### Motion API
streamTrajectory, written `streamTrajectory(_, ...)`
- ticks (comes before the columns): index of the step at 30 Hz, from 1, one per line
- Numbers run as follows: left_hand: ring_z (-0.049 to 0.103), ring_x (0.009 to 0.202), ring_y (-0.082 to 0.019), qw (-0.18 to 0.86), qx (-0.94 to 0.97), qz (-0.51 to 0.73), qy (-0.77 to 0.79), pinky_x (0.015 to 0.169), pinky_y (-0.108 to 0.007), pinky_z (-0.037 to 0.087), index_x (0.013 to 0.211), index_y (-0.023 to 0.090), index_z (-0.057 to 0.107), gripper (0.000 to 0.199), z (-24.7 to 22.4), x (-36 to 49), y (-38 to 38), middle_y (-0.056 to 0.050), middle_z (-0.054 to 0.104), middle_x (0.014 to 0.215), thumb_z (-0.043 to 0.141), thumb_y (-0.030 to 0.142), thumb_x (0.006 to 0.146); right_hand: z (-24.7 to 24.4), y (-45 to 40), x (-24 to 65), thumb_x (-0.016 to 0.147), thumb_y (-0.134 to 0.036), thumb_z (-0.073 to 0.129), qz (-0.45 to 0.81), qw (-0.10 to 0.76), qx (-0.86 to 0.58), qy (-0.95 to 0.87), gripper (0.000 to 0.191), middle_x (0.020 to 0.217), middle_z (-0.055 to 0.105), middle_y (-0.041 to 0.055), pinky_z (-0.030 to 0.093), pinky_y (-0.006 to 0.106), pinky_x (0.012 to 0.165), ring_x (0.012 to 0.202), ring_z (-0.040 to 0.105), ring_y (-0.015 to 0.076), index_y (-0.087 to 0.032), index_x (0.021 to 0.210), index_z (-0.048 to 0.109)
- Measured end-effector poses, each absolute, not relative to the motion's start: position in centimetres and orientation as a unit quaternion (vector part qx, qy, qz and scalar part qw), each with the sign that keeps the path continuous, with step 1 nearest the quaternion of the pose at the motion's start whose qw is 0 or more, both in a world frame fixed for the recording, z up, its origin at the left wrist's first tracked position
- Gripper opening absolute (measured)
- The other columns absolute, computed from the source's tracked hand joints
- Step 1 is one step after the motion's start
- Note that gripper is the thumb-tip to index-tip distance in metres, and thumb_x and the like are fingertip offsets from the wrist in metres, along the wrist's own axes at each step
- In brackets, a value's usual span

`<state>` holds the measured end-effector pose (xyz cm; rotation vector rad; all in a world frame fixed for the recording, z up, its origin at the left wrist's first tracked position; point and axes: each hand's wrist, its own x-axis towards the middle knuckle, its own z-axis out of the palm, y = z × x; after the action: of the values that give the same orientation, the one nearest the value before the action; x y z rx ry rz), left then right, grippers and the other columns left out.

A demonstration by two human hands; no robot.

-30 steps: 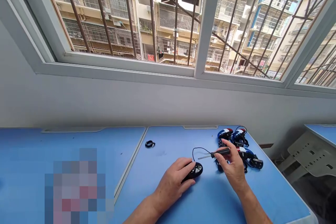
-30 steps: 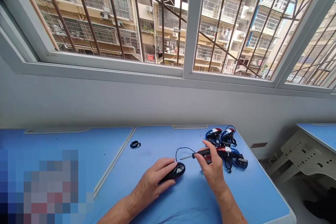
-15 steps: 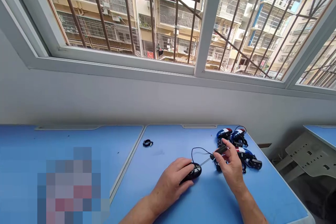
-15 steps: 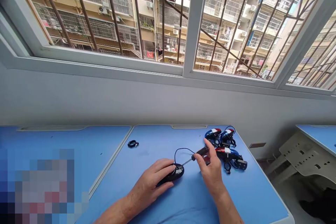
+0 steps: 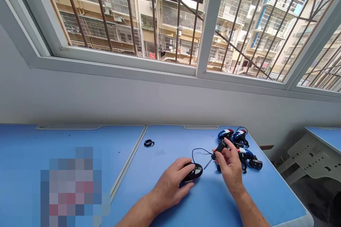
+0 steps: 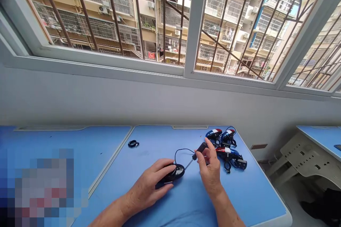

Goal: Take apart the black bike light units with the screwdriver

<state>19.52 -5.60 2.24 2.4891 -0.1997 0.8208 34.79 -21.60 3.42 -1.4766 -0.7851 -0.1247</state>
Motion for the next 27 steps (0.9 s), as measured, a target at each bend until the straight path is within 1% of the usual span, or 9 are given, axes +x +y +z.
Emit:
streamTrajectory(3,0.059,0.108,-0.025,0.250,0.921,0.291,-0.069,0.091,-0.038,0.053,0.116,0.021,0.057,0.046,2.19,19.52,-5.67,-0.011,0.060,0.121,0.059,0.002,0.073,3.22,-21.60,34.56,0.089,-0.029,0.060,-0.066,0.674,-0.636,-0.370,0.041,0.089,0.073,0.0052,0.058,0.030,0.062,0.073,0.069,0.0170,-0.022,0.127,0.046)
streamTrajectory(6,0.060,0.107,-0.026,0.241,0.925,0.282,-0.084,0.091,-0.039,0.053,0.117,0.021,0.056,0.046,2.15,19.62,-5.66,-0.011,0.061,0.122,0.058,0.002,0.076,2.98,-21.55,34.47,0.090,-0.026,0.059,-0.084,0.669,-0.624,-0.395,0.035,0.091,0.073,0.0049,0.058,0.030,0.062,0.075,0.068,0.0165,-0.024,0.124,0.048)
streamTrajectory(10,0.060,0.104,-0.026,0.230,0.928,0.277,-0.099,0.088,-0.040,0.054,0.117,0.021,0.056,0.044,2.32,19.64,-5.71,-0.010,0.062,0.121,0.056,0.003,0.077,3.02,-21.38,34.20,0.091,-0.023,0.057,-0.092,0.663,-0.618,-0.413,0.037,0.093,0.073,0.0051,0.059,0.029,0.061,0.074,0.067,0.0155,-0.026,0.127,0.047)
streamTrajectory(15,0.061,0.104,-0.026,0.226,0.929,0.273,-0.103,0.087,-0.040,0.054,0.114,0.021,0.057,0.041,2.62,19.54,-5.86,-0.010,0.062,0.121,0.057,0.002,0.078,3.43,-21.33,33.85,0.091,-0.021,0.057,-0.102,0.655,-0.619,-0.421,0.038,0.092,0.073,0.0037,0.058,0.027,0.061,0.072,0.067,0.0145,-0.027,0.127,0.049)
streamTrajectory(22,0.061,0.105,-0.026,0.226,0.925,0.286,-0.105,0.088,-0.039,0.054,0.115,0.021,0.058,0.037,2.56,19.54,-5.81,-0.010,0.063,0.120,0.058,0.006,0.081,3.51,-21.54,33.86,0.091,-0.022,0.057,-0.107,0.649,-0.621,-0.427,0.038,0.091,0.073,0.0052,0.059,0.028,0.059,0.071,0.068,0.0151,-0.024,0.128,0.048)
streamTrajectory(27,0.061,0.106,-0.026,0.223,0.924,0.291,-0.112,0.089,-0.040,0.054,0.119,0.022,0.056,0.041,2.50,19.67,-5.71,-0.011,0.064,0.121,0.057,0.006,0.082,3.45,-21.44,33.83,0.091,-0.023,0.057,-0.114,0.638,-0.628,-0.430,0.037,0.090,0.073,0.0055,0.059,0.028,0.059,0.070,0.068,0.0153,-0.024,0.128,0.049)
